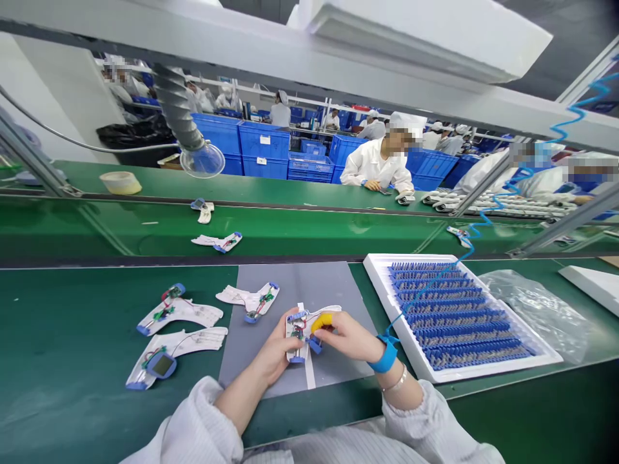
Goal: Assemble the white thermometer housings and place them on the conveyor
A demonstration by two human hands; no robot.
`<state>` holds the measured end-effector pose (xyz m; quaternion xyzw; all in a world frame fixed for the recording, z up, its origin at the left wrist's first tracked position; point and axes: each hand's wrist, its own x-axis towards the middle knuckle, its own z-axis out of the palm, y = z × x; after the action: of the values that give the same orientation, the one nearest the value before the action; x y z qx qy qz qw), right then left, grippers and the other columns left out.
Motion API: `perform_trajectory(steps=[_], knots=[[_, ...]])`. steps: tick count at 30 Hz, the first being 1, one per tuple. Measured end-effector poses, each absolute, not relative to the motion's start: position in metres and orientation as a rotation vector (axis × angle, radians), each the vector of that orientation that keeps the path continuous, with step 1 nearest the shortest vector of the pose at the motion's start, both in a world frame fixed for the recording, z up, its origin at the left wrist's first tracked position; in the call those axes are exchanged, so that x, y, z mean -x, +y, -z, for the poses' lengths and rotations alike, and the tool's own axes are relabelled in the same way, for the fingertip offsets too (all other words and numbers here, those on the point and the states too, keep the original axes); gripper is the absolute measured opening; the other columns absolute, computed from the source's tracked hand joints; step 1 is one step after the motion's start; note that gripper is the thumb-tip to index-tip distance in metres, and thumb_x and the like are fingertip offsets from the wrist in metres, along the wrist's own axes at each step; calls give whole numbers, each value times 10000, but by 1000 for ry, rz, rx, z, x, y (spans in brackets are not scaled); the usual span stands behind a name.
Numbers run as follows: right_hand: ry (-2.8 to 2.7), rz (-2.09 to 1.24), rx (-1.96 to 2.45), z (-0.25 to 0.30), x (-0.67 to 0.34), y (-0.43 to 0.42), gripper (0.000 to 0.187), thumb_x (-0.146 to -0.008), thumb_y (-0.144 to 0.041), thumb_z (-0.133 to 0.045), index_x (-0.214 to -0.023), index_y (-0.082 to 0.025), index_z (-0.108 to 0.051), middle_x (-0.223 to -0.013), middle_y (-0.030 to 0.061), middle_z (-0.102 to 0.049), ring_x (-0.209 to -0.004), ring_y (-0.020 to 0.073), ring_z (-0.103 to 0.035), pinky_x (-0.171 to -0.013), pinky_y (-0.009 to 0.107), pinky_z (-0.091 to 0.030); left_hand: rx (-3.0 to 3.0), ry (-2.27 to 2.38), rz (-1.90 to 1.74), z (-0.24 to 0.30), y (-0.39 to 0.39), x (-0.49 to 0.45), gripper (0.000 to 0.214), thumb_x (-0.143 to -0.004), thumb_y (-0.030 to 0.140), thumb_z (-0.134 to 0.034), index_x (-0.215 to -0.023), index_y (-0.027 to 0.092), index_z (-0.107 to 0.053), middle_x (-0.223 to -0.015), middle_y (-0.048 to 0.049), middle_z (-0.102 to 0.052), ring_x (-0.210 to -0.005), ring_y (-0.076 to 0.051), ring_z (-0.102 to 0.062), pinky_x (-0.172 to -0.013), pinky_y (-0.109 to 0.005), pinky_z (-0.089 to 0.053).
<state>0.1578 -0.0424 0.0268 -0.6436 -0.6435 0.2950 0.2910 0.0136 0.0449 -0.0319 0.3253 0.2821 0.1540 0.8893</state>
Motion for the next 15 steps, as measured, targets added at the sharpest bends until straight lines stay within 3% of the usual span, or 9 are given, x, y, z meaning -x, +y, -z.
perform_trajectory(steps=[6,15], knots=[[-1767,-674,1773,-24,-161,-39,194,-863,-252,-460,-852,-162,-632,-815,47,-626,-742,154,-549,-705,269,-407,-763,553,-358,38,46,-14,781,-570,146,-721,-1248,231,-341,-1081,-45,-612,-948,-169,-585,-834,-279,-426],[-1804,-687,1747,-32,-159,-38,220,-881,-260,-435,-835,-145,-617,-785,46,-606,-695,141,-534,-654,252,-400,-816,438,-336,40,47,-11,769,-610,208,-735,-1266,274,-339,-1145,-41,-570,-992,-176,-549,-888,-302,-393]])
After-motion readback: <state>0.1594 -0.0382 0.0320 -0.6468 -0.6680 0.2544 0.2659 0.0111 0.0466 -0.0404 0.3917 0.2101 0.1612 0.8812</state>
